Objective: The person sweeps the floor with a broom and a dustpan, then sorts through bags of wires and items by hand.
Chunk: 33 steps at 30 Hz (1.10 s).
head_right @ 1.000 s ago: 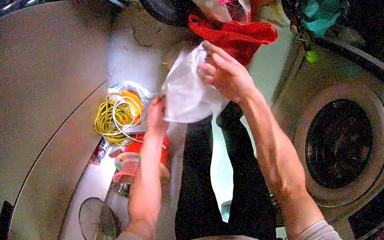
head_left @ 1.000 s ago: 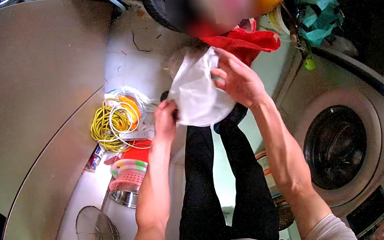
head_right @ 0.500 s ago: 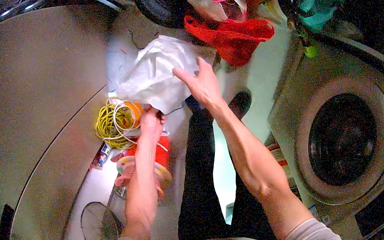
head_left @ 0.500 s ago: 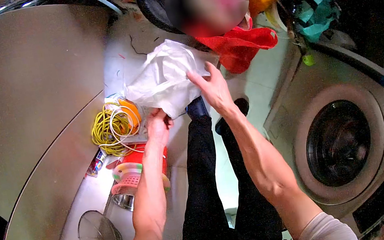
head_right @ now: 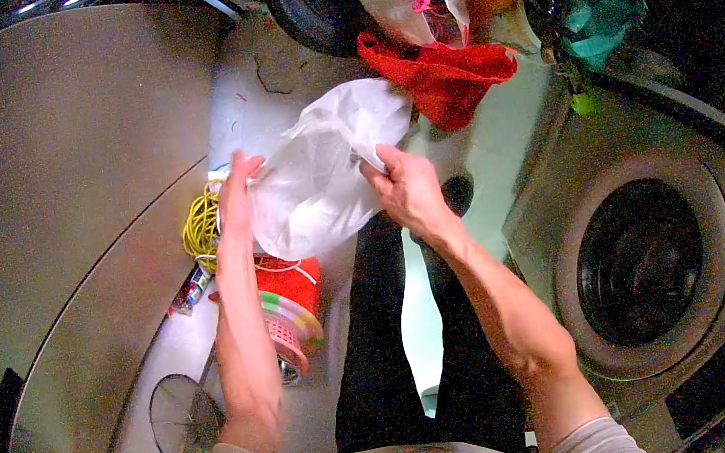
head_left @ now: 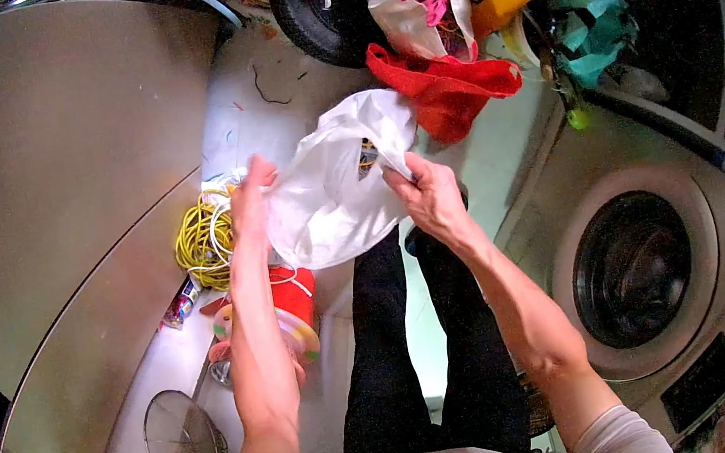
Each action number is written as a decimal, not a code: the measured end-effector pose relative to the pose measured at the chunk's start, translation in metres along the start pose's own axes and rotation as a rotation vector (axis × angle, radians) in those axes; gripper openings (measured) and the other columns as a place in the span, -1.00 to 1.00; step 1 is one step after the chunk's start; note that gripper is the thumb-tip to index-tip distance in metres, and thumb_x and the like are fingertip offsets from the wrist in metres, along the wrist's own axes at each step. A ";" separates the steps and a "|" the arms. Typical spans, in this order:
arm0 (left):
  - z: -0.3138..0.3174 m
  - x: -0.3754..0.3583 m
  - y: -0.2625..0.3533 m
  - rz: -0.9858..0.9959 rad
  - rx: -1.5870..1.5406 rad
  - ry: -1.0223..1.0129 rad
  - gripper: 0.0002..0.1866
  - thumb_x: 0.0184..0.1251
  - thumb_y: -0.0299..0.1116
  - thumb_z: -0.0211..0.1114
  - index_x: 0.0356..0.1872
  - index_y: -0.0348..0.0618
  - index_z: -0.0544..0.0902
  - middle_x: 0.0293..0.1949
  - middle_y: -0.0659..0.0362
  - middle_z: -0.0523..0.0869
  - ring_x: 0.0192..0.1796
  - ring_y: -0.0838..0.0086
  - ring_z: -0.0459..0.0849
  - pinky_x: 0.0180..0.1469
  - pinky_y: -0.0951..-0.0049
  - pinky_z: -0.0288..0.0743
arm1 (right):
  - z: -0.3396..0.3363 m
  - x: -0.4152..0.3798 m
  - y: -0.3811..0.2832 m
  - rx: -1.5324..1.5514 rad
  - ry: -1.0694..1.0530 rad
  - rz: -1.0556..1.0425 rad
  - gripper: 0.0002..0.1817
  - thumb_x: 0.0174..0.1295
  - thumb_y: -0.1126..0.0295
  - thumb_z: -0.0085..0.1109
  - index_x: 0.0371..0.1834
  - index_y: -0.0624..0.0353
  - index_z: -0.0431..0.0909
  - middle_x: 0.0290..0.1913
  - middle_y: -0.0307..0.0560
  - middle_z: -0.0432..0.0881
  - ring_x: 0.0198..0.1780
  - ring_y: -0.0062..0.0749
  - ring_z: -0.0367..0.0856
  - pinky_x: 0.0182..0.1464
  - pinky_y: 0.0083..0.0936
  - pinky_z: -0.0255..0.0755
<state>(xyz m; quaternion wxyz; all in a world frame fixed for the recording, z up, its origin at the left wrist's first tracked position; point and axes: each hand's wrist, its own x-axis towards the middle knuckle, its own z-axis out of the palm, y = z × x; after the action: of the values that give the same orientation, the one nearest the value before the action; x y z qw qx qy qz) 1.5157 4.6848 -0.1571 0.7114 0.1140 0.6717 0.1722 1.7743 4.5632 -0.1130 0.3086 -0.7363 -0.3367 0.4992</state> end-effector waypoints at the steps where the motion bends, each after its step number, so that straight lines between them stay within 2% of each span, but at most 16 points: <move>1: 0.025 -0.009 0.009 0.179 0.422 -0.080 -0.38 0.33 0.13 0.22 0.09 -0.29 0.61 -0.06 0.10 0.70 -0.07 0.37 0.66 0.02 0.39 0.51 | -0.009 -0.002 -0.009 0.003 -0.007 0.024 -0.80 0.28 0.31 0.16 -0.17 0.20 0.57 -0.37 0.24 0.60 -0.33 0.08 0.62 -0.25 -0.25 0.47; 2: 0.051 -0.023 0.018 0.355 0.844 -0.158 -0.41 0.35 0.07 0.24 0.13 -0.29 0.58 -0.05 0.12 0.71 -0.12 0.38 0.66 -0.01 0.43 0.52 | -0.016 -0.004 -0.016 0.006 -0.017 0.050 -0.81 0.27 0.31 0.18 -0.17 0.19 0.57 -0.36 0.24 0.60 -0.33 0.08 0.62 -0.26 -0.24 0.47; 3: 0.077 -0.047 0.029 0.395 1.098 -0.079 -0.54 0.26 -0.03 0.34 -0.11 -0.29 0.68 -0.22 0.16 0.74 -0.30 0.43 0.63 -0.19 0.39 0.50 | -0.022 -0.004 -0.016 -0.032 0.014 0.016 -0.81 0.27 0.31 0.19 -0.17 0.19 0.57 -0.36 0.24 0.60 -0.34 0.08 0.63 -0.27 -0.24 0.47; 4: 0.084 -0.047 0.030 0.395 1.093 -0.084 -0.54 0.26 -0.03 0.34 -0.11 -0.29 0.68 -0.22 0.16 0.74 -0.30 0.43 0.63 -0.19 0.39 0.50 | -0.029 -0.003 -0.013 -0.072 0.046 -0.016 -0.82 0.27 0.32 0.21 -0.18 0.18 0.57 -0.37 0.24 0.60 -0.35 0.07 0.63 -0.28 -0.24 0.48; 6: 0.095 -0.045 0.031 0.346 1.409 -0.093 -0.57 0.15 -0.05 0.38 -0.16 -0.24 0.73 -0.49 0.09 0.69 -0.32 0.46 0.69 -0.16 0.38 0.53 | -0.046 -0.002 -0.011 -0.181 0.035 -0.039 -0.82 0.28 0.30 0.19 -0.20 0.16 0.56 -0.40 0.19 0.61 -0.37 0.10 0.63 -0.30 -0.22 0.48; 7: 0.099 -0.050 0.030 0.403 1.285 -0.037 -0.69 0.16 -0.13 0.39 -0.30 -0.22 0.73 -0.64 0.11 0.58 -0.48 0.52 0.58 -0.30 0.37 0.49 | -0.058 -0.003 -0.020 -0.191 0.035 -0.011 -0.82 0.29 0.29 0.19 -0.20 0.17 0.56 -0.41 0.19 0.61 -0.37 0.10 0.63 -0.30 -0.23 0.48; 8: 0.099 -0.054 0.033 0.404 1.288 -0.045 -0.69 0.16 -0.13 0.39 -0.30 -0.22 0.73 -0.64 0.11 0.58 -0.48 0.52 0.58 -0.30 0.37 0.49 | -0.067 -0.005 -0.027 -0.198 0.038 0.021 -0.81 0.30 0.27 0.18 -0.21 0.17 0.56 -0.41 0.19 0.60 -0.37 0.09 0.62 -0.31 -0.24 0.48; 9: 0.097 -0.059 0.040 0.464 1.155 0.018 -0.71 0.21 -0.18 0.37 -0.42 -0.25 0.67 -0.62 0.25 0.55 -0.50 0.59 0.48 -0.38 0.43 0.37 | -0.072 -0.004 -0.025 -0.250 0.108 -0.070 -0.78 0.31 0.24 0.17 -0.22 0.17 0.57 -0.47 0.16 0.57 -0.43 -0.01 0.62 -0.33 -0.29 0.47; 10: 0.096 -0.064 0.044 0.520 1.020 0.084 -0.69 0.26 -0.23 0.34 -0.53 -0.28 0.61 -0.61 0.38 0.52 -0.51 0.65 0.38 -0.45 0.50 0.26 | -0.078 -0.007 -0.027 -0.226 0.104 0.004 -0.77 0.35 0.22 0.14 -0.22 0.17 0.57 -0.48 0.15 0.57 -0.45 -0.09 0.62 -0.33 -0.32 0.47; 13: 0.104 -0.091 0.059 0.560 0.956 0.119 -0.74 0.28 -0.31 0.33 -0.51 -0.28 0.60 -0.61 0.43 0.43 -0.49 0.69 0.31 -0.46 0.53 0.20 | -0.092 -0.012 -0.030 -0.327 0.114 -0.012 -0.78 0.37 0.23 0.12 -0.22 0.17 0.58 -0.49 0.14 0.56 -0.46 -0.09 0.62 -0.35 -0.33 0.47; 17: 0.112 -0.113 0.054 0.606 1.013 0.037 -0.77 0.29 -0.32 0.33 -0.47 -0.28 0.62 -0.60 0.44 0.41 -0.48 0.72 0.30 -0.45 0.56 0.19 | -0.094 -0.027 -0.036 -0.189 0.099 -0.032 -0.79 0.38 0.25 0.11 -0.23 0.17 0.57 -0.51 0.13 0.54 -0.50 -0.05 0.57 -0.38 -0.31 0.46; 19: 0.113 -0.119 0.048 0.715 0.954 0.036 -0.76 0.32 -0.32 0.31 -0.45 -0.29 0.62 -0.58 0.44 0.40 -0.48 0.74 0.28 -0.44 0.58 0.18 | -0.095 -0.035 -0.035 -0.233 0.071 -0.098 -0.80 0.38 0.26 0.09 -0.21 0.17 0.57 -0.53 0.14 0.52 -0.54 -0.06 0.52 -0.40 -0.32 0.45; 23: 0.120 -0.134 0.047 0.688 0.972 0.047 -0.77 0.33 -0.33 0.30 -0.44 -0.30 0.62 -0.57 0.45 0.40 -0.47 0.74 0.28 -0.45 0.58 0.18 | -0.098 -0.045 -0.032 -0.203 0.075 -0.070 -0.80 0.39 0.27 0.09 -0.20 0.18 0.57 -0.53 0.13 0.53 -0.54 -0.08 0.54 -0.41 -0.32 0.46; 28: 0.125 -0.133 0.051 0.807 1.059 0.129 -0.75 0.33 -0.30 0.32 -0.44 -0.30 0.63 -0.59 0.47 0.38 -0.49 0.74 0.27 -0.48 0.57 0.16 | -0.105 -0.049 -0.028 -0.139 0.125 -0.019 -0.79 0.38 0.28 0.11 -0.23 0.21 0.58 -0.59 0.05 0.48 -0.59 -0.33 0.47 -0.43 -0.40 0.43; 29: 0.126 -0.132 0.052 0.804 1.062 0.129 -0.75 0.33 -0.30 0.32 -0.44 -0.30 0.63 -0.59 0.47 0.38 -0.49 0.74 0.27 -0.48 0.57 0.16 | -0.106 -0.049 -0.025 -0.120 0.142 -0.075 -0.79 0.39 0.28 0.12 -0.24 0.22 0.58 -0.61 0.03 0.46 -0.60 -0.39 0.43 -0.44 -0.43 0.41; 33: 0.131 -0.137 0.054 0.818 1.053 0.117 -0.76 0.33 -0.30 0.32 -0.42 -0.30 0.64 -0.60 0.45 0.39 -0.50 0.74 0.29 -0.48 0.57 0.18 | -0.112 -0.047 -0.016 -0.109 0.203 -0.089 -0.74 0.41 0.23 0.10 -0.25 0.23 0.58 -0.60 0.04 0.48 -0.59 -0.30 0.48 -0.44 -0.40 0.42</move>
<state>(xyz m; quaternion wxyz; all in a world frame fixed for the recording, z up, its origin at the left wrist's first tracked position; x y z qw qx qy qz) 1.6358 4.6889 -0.0010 0.4008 0.6820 0.6061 0.0830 1.8645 4.5210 -0.0408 0.3226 -0.7831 -0.3626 0.3888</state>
